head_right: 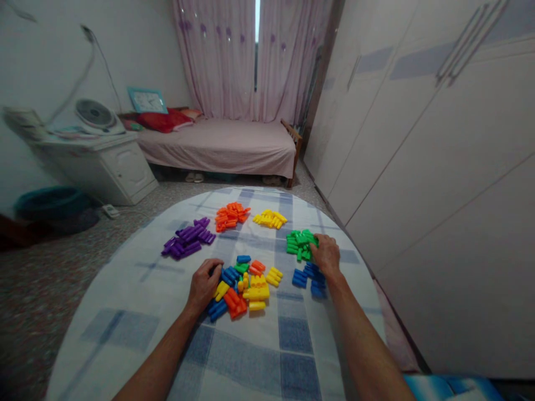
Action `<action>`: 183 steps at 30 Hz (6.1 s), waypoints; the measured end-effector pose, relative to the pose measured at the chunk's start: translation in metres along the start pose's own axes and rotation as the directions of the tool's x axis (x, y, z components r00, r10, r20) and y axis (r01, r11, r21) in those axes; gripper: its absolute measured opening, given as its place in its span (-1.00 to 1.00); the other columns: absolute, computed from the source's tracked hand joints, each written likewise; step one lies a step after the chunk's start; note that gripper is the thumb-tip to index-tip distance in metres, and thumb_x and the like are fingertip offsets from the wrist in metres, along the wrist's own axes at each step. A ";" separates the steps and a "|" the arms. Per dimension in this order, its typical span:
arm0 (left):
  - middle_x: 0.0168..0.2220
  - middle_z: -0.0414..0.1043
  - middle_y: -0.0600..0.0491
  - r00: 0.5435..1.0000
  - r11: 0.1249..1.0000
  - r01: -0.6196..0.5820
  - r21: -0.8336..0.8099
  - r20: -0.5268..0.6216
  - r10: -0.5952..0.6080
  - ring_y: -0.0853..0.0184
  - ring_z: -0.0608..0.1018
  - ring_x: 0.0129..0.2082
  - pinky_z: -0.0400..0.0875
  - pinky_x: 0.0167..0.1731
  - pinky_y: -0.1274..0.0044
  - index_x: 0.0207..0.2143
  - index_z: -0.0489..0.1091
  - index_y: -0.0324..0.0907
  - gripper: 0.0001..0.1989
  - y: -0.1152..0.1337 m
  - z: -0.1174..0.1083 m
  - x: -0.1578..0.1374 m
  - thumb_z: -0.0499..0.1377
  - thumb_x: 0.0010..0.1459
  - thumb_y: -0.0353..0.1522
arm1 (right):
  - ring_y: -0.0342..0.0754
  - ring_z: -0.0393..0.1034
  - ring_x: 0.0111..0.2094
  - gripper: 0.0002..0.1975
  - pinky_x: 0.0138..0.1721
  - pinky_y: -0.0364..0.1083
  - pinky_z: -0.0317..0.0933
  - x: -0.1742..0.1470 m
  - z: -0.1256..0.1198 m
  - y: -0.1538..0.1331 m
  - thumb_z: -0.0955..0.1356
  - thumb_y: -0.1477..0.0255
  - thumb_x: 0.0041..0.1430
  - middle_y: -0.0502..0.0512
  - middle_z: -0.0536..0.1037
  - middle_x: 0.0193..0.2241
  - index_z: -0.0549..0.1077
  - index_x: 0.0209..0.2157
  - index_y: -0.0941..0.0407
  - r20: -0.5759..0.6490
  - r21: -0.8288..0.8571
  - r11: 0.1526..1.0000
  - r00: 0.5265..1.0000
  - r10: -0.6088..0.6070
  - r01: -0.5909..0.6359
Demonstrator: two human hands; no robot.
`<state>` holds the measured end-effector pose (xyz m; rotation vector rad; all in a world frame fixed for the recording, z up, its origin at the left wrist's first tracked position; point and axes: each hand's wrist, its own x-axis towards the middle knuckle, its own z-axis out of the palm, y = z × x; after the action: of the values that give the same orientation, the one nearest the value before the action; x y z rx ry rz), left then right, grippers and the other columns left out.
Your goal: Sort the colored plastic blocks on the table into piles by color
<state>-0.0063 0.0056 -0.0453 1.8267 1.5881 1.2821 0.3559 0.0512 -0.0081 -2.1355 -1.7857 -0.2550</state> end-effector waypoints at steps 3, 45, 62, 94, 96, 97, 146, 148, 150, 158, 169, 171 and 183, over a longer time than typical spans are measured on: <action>-0.32 0.42 0.02 1.000 1.000 -0.007 0.004 -0.003 0.007 0.31 0.46 -0.26 0.33 -0.20 0.48 -0.36 0.40 -0.18 -0.81 0.000 0.001 0.000 -0.01 0.13 -0.38 | 0.11 0.27 -0.12 -0.69 -0.14 0.01 0.15 -0.004 0.004 -0.004 0.27 0.40 0.13 0.24 0.48 -0.15 0.44 -0.10 0.18 -0.011 0.016 1.000 1.000 -0.004 0.004; -0.31 0.43 0.01 1.000 1.000 -0.008 0.000 0.001 0.008 0.29 0.47 -0.25 0.34 -0.17 0.45 -0.35 0.40 -0.17 -0.80 -0.004 0.001 0.000 -0.01 0.13 -0.35 | 0.02 0.30 -0.07 -0.74 -0.05 0.02 0.17 -0.106 -0.024 -0.043 0.25 0.37 0.15 0.17 0.40 -0.13 0.43 -0.15 0.12 -0.069 0.379 0.915 0.990 -0.122 0.140; -0.28 0.42 -0.01 0.996 0.999 0.022 -0.041 -0.086 -0.026 0.30 0.47 -0.20 0.36 -0.11 0.43 -0.31 0.39 -0.20 -0.77 -0.002 -0.001 0.001 -0.05 0.11 -0.41 | -0.02 0.24 -0.01 -0.71 0.00 -0.02 0.10 -0.082 -0.031 -0.149 0.30 0.40 0.13 0.13 0.43 -0.07 0.41 -0.08 0.09 0.066 0.541 0.760 0.883 -0.465 0.359; -0.30 0.41 0.01 0.998 1.000 -0.006 -0.019 -0.056 0.005 0.30 0.48 -0.24 0.36 -0.18 0.46 -0.32 0.40 -0.17 -0.81 -0.008 0.001 0.001 0.00 0.12 -0.35 | 0.10 0.28 -0.05 -0.75 -0.11 0.07 0.15 -0.086 -0.039 -0.026 0.25 0.33 0.08 0.20 0.47 -0.15 0.44 -0.24 0.11 0.028 0.146 0.987 0.998 0.058 -0.061; -0.29 0.42 0.01 0.998 1.000 -0.007 -0.011 -0.057 0.006 0.30 0.48 -0.24 0.37 -0.17 0.47 -0.32 0.40 -0.17 -0.80 -0.008 0.001 0.001 0.00 0.12 -0.36 | 0.11 0.28 -0.05 -0.74 -0.14 0.06 0.16 -0.090 -0.036 -0.018 0.24 0.32 0.10 0.21 0.47 -0.15 0.45 -0.23 0.12 0.070 0.107 0.990 0.994 0.081 -0.089; -0.29 0.42 0.01 0.998 1.000 -0.006 -0.007 -0.058 0.006 0.31 0.48 -0.24 0.37 -0.17 0.47 -0.32 0.40 -0.17 -0.80 -0.008 0.001 0.001 0.00 0.12 -0.36 | 0.12 0.28 -0.05 -0.72 -0.15 0.06 0.16 -0.092 -0.035 -0.016 0.23 0.31 0.11 0.22 0.47 -0.15 0.45 -0.22 0.13 0.087 0.098 0.990 0.992 0.090 -0.099; -0.30 0.41 0.02 0.999 1.000 -0.003 0.000 -0.034 0.003 0.31 0.47 -0.24 0.35 -0.17 0.46 -0.33 0.41 -0.18 -0.81 -0.005 0.000 0.000 0.00 0.12 -0.38 | 0.09 0.35 -0.17 -0.74 -0.23 -0.03 0.16 -0.024 -0.021 -0.028 0.29 0.39 0.13 0.22 0.50 -0.20 0.46 -0.15 0.13 0.140 -0.076 0.997 0.990 -0.022 0.032; -0.30 0.41 0.02 1.000 1.000 -0.001 0.003 -0.031 0.001 0.31 0.47 -0.24 0.35 -0.17 0.46 -0.33 0.41 -0.18 -0.81 -0.005 0.000 0.000 0.01 0.12 -0.38 | 0.08 0.34 -0.16 -0.75 -0.19 -0.01 0.17 -0.028 -0.020 -0.033 0.28 0.41 0.13 0.23 0.50 -0.21 0.47 -0.17 0.15 0.079 -0.006 0.999 0.996 -0.038 0.039; -0.30 0.41 0.02 1.000 1.000 0.003 0.004 -0.027 -0.003 0.31 0.46 -0.24 0.35 -0.18 0.47 -0.32 0.41 -0.18 -0.81 -0.004 0.000 0.000 0.01 0.12 -0.38 | 0.07 0.34 -0.14 -0.75 -0.12 0.00 0.17 -0.035 -0.019 -0.045 0.26 0.42 0.13 0.23 0.50 -0.20 0.47 -0.19 0.17 0.008 0.135 0.989 0.998 -0.058 0.056; -0.29 0.42 0.01 1.000 1.000 0.000 0.009 -0.004 0.000 0.31 0.47 -0.24 0.36 -0.18 0.46 -0.33 0.41 -0.18 -0.81 -0.002 -0.003 -0.001 0.01 0.13 -0.36 | -0.03 0.37 -0.19 -0.74 -0.12 -0.04 0.22 -0.082 0.012 -0.118 0.19 0.35 0.19 0.12 0.50 -0.24 0.46 -0.25 0.12 0.052 0.674 0.738 0.995 -0.090 0.031; -0.12 0.44 -0.03 0.942 0.952 -0.290 0.098 0.207 0.265 0.24 0.42 -0.05 0.30 0.01 0.33 -0.18 0.42 -0.15 -0.77 0.050 0.008 0.018 0.07 0.09 -0.43 | -0.05 0.32 -0.10 -0.72 0.00 -0.01 0.20 -0.094 0.027 -0.122 0.11 0.43 0.26 0.13 0.47 -0.21 0.41 -0.18 0.11 -0.045 0.720 0.677 0.985 -0.168 0.148; -0.11 0.45 -0.02 0.879 0.926 -0.365 0.091 0.361 0.312 0.24 0.42 -0.04 0.30 0.02 0.35 -0.16 0.42 -0.13 -0.73 0.058 0.018 0.027 0.10 0.07 -0.45 | -0.05 0.32 -0.10 -0.71 0.00 0.00 0.20 -0.094 0.028 -0.122 0.11 0.44 0.26 0.13 0.47 -0.20 0.40 -0.17 0.11 -0.043 0.727 0.673 0.986 -0.158 0.139; -0.26 0.46 0.00 0.770 0.937 -0.320 0.138 0.615 0.172 0.29 0.47 -0.25 0.35 -0.21 0.48 -0.22 0.45 -0.15 -0.77 0.055 0.052 0.044 0.19 0.02 -0.36 | -0.03 0.35 -0.12 -0.72 -0.04 0.01 0.24 -0.093 0.025 -0.122 0.12 0.48 0.23 0.13 0.48 -0.22 0.43 -0.20 0.09 -0.029 0.786 0.609 0.991 -0.132 0.104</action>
<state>0.0646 0.0449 -0.0125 2.3475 1.2013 0.5034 0.2171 -0.0062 -0.0463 -1.3731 -1.6094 0.4785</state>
